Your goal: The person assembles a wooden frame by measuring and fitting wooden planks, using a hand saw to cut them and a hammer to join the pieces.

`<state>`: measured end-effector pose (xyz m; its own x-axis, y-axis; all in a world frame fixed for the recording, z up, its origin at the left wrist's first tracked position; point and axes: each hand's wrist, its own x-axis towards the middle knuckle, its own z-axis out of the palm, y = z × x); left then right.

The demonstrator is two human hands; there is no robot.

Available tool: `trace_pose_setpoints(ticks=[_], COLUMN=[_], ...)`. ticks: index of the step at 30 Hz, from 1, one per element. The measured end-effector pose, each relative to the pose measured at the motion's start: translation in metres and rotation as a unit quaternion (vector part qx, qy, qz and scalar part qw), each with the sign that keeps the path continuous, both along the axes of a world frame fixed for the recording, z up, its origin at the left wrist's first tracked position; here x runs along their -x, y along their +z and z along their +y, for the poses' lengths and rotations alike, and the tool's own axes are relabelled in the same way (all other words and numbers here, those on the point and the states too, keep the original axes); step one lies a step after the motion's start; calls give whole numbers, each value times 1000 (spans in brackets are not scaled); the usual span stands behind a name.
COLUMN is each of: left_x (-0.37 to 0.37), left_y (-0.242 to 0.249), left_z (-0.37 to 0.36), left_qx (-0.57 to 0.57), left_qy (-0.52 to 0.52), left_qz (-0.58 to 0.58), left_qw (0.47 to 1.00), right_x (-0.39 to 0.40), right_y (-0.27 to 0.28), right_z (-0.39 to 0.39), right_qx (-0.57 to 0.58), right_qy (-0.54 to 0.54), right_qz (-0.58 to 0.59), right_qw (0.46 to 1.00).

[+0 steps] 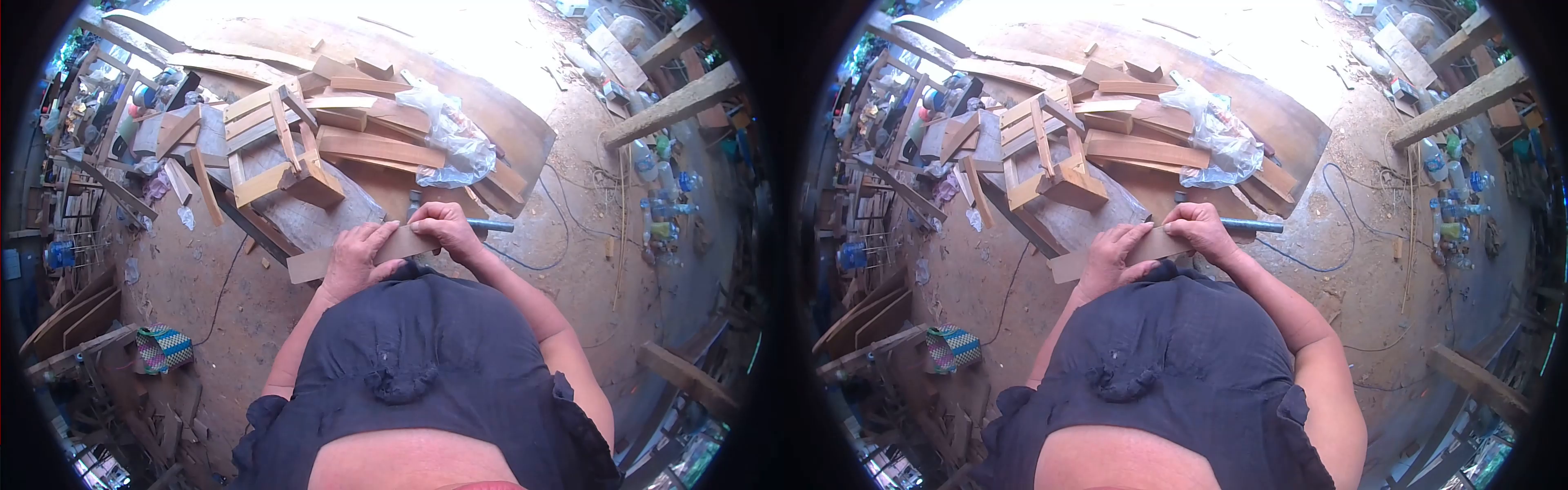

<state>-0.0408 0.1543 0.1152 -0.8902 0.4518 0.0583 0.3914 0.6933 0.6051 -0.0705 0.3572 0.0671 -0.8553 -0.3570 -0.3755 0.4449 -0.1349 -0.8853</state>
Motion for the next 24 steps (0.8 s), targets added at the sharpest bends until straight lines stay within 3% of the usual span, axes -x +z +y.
trace_pose_setpoints(ticks=[3,5,7,10,12,13,15,16,18,20,22,24], left_x=[6,7,6,-2,-9,-12,-18,-21,-23,-22,-21,-22], left_y=[-3,-12,-16,-18,-23,-28,-40,-43,-49,-53,-58,-63], left_z=[7,7,2,-14,-26,-32,-43,-46,-50,-52,-53,-54], left_qx=[-24,-14,-3,12,-4,-2,4,4,7,-13,-33,-8], left_qy=[-9,3,19,81,129,129,139,138,155,164,174,174], left_qz=[-82,-66,-48,-94,-77,-75,-56,-54,-67,-70,-73,-54], left_qw=[996,998,999,992,989,989,989,989,986,984,982,983], right_x=[3,12,40,104,150,162,179,179,173,158,155,153], right_y=[-9,-6,-10,-28,-77,-87,-98,-94,-90,-61,-96,-123], right_z=[8,12,29,82,126,138,153,144,109,67,44,26], right_qx=[-7,-11,-41,-214,-388,-386,-488,-488,-643,-658,-666,-636], right_qy=[18,68,46,-102,-169,-171,-94,-96,-50,27,-33,-45], right_qz=[12,-5,66,162,236,237,108,109,183,159,223,272], right_qw=[1000,998,996,958,875,875,861,861,742,736,711,721])
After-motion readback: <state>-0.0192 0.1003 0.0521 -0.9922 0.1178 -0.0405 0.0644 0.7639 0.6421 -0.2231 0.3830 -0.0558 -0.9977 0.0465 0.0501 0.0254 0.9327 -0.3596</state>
